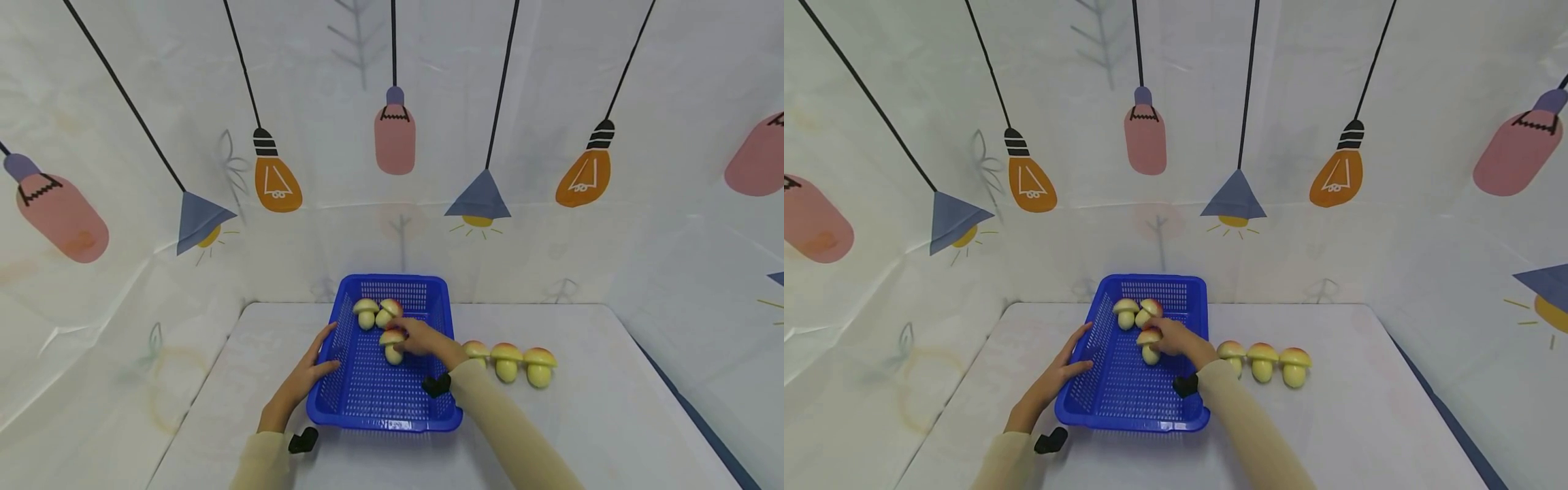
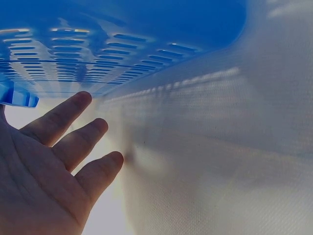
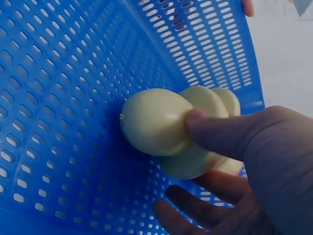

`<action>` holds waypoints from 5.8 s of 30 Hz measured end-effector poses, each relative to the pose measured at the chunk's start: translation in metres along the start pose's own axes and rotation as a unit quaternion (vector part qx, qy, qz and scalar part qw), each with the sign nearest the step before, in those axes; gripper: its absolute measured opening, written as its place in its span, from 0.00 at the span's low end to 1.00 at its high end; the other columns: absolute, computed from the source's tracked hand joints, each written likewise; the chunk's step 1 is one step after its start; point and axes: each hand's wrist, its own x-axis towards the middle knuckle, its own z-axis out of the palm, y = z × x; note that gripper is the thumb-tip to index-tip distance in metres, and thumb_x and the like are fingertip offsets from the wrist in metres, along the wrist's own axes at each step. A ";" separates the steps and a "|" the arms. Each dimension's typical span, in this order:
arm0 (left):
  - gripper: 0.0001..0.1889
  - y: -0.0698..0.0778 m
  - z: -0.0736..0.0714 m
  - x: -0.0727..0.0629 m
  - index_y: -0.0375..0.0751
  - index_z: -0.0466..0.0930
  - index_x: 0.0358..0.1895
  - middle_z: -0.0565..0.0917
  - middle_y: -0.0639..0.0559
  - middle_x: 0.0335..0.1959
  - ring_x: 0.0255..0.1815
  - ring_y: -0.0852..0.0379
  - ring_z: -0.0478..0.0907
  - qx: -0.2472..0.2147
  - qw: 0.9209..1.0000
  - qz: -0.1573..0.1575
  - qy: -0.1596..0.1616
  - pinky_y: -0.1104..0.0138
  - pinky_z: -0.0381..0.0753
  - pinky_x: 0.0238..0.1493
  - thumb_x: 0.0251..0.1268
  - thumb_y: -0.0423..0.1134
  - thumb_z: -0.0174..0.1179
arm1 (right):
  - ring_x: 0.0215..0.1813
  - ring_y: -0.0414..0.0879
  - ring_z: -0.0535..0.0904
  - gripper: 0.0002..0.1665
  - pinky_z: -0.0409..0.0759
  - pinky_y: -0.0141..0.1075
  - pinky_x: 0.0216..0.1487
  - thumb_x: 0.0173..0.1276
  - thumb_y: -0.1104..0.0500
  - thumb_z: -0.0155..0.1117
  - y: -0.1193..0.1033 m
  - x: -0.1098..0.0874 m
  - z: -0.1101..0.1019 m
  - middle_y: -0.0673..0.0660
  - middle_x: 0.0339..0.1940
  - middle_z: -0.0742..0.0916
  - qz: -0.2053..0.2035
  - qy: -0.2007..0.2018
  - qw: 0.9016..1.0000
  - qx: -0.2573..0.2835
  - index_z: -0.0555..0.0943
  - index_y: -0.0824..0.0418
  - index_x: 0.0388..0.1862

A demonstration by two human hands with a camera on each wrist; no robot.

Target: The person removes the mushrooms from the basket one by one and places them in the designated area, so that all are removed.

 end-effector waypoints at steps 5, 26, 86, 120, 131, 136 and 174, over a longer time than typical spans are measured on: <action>0.42 -0.001 0.000 0.000 0.60 0.46 0.84 0.48 0.34 0.84 0.76 0.24 0.60 0.001 1.000 0.000 0.000 0.35 0.72 0.64 0.71 0.40 0.56 | 0.62 0.57 0.80 0.24 0.78 0.53 0.61 0.72 0.60 0.68 -0.001 -0.001 0.001 0.63 0.61 0.84 -0.004 -0.013 1.000 0.007 0.80 0.60 0.65; 0.41 -0.001 0.001 -0.001 0.61 0.45 0.84 0.50 0.33 0.83 0.75 0.25 0.62 -0.010 1.000 -0.001 -0.002 0.37 0.73 0.64 0.73 0.38 0.55 | 0.58 0.56 0.82 0.25 0.82 0.48 0.53 0.67 0.53 0.72 -0.011 -0.018 -0.002 0.61 0.57 0.86 -0.020 0.065 0.995 0.075 0.80 0.59 0.61; 0.41 0.001 0.001 -0.004 0.57 0.45 0.84 0.46 0.35 0.85 0.77 0.26 0.59 0.002 1.000 -0.002 0.001 0.35 0.68 0.68 0.74 0.36 0.55 | 0.54 0.44 0.81 0.25 0.80 0.31 0.44 0.65 0.61 0.75 0.022 -0.162 -0.021 0.61 0.57 0.86 0.039 0.329 0.918 0.219 0.79 0.61 0.60; 0.42 0.000 0.001 -0.001 0.62 0.46 0.84 0.46 0.36 0.85 0.77 0.24 0.57 0.011 1.000 -0.007 0.007 0.33 0.67 0.67 0.72 0.41 0.56 | 0.50 0.24 0.76 0.27 0.80 0.23 0.45 0.64 0.63 0.76 0.076 -0.218 -0.042 0.63 0.56 0.86 0.082 0.383 0.911 0.128 0.79 0.65 0.61; 0.42 0.000 0.001 -0.002 0.62 0.46 0.84 0.47 0.35 0.84 0.76 0.24 0.58 0.008 1.000 -0.012 0.007 0.33 0.69 0.66 0.72 0.41 0.56 | 0.49 0.17 0.73 0.26 0.77 0.22 0.40 0.66 0.61 0.74 0.087 -0.237 -0.056 0.58 0.55 0.85 0.103 0.406 0.903 0.091 0.79 0.65 0.60; 0.42 0.000 0.002 -0.001 0.62 0.45 0.84 0.47 0.35 0.84 0.76 0.24 0.59 0.006 1.000 -0.010 0.007 0.33 0.70 0.66 0.73 0.41 0.56 | 0.48 0.18 0.74 0.25 0.77 0.21 0.39 0.66 0.60 0.74 0.094 -0.244 -0.062 0.38 0.52 0.82 0.107 0.424 0.896 0.081 0.80 0.64 0.60; 0.41 0.002 0.001 -0.002 0.63 0.45 0.84 0.45 0.38 0.85 0.78 0.25 0.55 -0.001 1.000 -0.009 -0.001 0.33 0.65 0.69 0.73 0.39 0.55 | 0.45 0.12 0.65 0.28 0.71 0.16 0.36 0.67 0.57 0.73 0.144 -0.276 -0.076 0.51 0.54 0.82 0.189 0.424 0.885 0.042 0.78 0.67 0.62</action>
